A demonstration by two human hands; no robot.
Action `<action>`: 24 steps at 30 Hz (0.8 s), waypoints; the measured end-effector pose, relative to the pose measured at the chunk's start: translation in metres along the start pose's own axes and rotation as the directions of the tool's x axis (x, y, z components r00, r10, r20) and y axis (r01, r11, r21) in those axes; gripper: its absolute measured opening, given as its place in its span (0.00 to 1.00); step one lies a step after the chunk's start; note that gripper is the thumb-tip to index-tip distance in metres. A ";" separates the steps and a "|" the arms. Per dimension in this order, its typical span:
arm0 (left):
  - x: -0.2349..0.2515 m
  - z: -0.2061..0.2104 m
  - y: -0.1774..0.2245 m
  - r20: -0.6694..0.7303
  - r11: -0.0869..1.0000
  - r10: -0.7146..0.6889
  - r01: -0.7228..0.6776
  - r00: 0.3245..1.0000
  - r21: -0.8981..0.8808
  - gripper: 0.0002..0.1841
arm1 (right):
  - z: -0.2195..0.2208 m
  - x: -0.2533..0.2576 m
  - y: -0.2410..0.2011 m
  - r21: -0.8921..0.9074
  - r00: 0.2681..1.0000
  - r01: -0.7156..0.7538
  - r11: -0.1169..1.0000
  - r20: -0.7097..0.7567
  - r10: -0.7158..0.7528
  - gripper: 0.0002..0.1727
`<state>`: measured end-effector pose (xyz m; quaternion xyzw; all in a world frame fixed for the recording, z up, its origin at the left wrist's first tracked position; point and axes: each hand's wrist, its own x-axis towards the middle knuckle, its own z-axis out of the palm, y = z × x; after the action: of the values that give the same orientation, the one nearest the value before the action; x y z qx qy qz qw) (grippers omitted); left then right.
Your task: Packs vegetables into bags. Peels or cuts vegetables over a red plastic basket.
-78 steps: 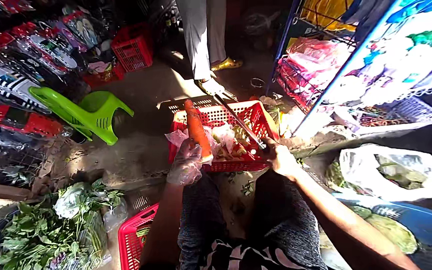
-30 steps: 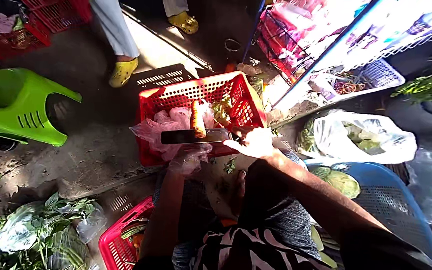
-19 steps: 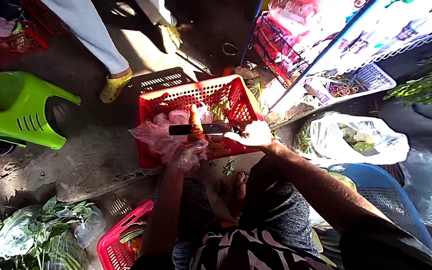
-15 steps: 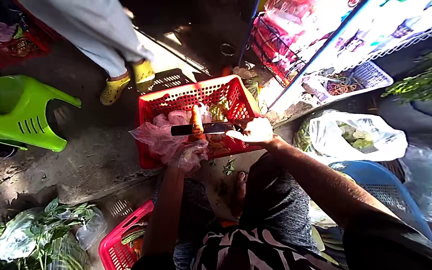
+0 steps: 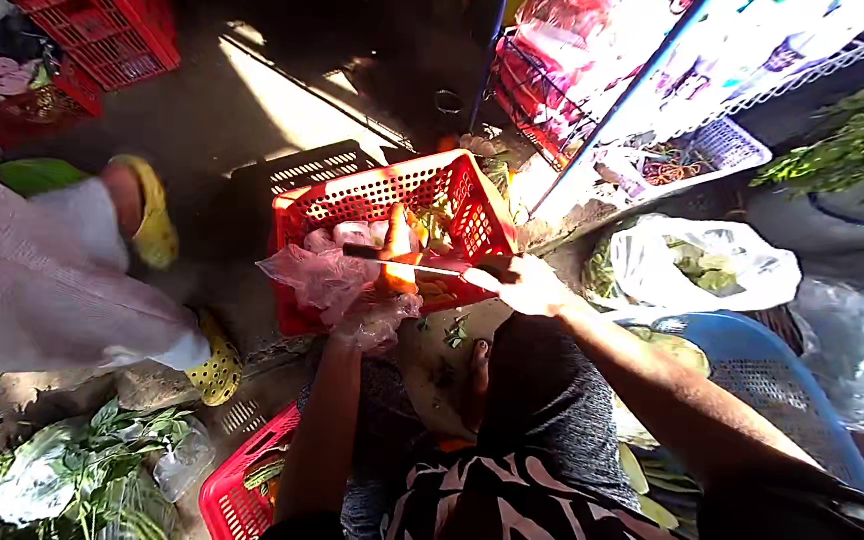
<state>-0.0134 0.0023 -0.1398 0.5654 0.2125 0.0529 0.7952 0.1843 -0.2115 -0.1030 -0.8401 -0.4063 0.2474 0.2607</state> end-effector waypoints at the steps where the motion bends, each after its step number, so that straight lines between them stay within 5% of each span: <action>1: -0.005 0.012 0.010 -0.013 0.999 -0.006 0.006 1.000 0.033 0.10 | 0.006 0.000 -0.002 -0.099 0.998 0.037 0.994 -0.052 -0.042 0.36; 5: -0.015 0.028 0.021 -0.012 0.999 -0.004 0.005 1.000 0.038 0.12 | 0.030 0.004 -0.017 -0.267 0.944 0.170 0.949 -0.232 -0.234 0.43; 9: -0.017 0.025 0.011 -0.053 0.984 -0.159 0.162 0.986 0.072 0.08 | 0.043 0.022 -0.023 -0.340 0.917 0.254 0.906 -0.212 -0.337 0.42; 12: -0.017 0.016 0.003 -0.029 0.994 -0.112 0.111 0.993 -0.025 0.08 | 0.039 0.034 -0.017 -0.320 0.960 0.221 0.921 -0.097 -0.264 0.44; 18: -0.024 0.008 0.001 0.094 0.972 0.002 0.020 0.996 -0.232 0.16 | 0.004 0.053 0.033 -0.257 0.967 -0.127 0.958 -0.246 0.063 0.41; 21: -0.024 0.015 0.017 -0.010 0.987 -0.035 0.033 0.999 -0.154 0.12 | 0.000 0.032 -0.008 -0.283 0.985 -0.052 0.958 -0.171 0.003 0.43; 24: -0.012 0.004 -0.002 0.041 0.980 -0.026 0.033 0.999 -0.196 0.10 | 0.021 0.021 -0.044 -0.292 0.996 0.081 0.953 -0.004 -0.086 0.46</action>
<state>-0.0232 -0.0062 -0.1365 0.4818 0.1995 0.0510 0.8517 0.1585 -0.1656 -0.0943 -0.8535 -0.4711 0.1666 0.1477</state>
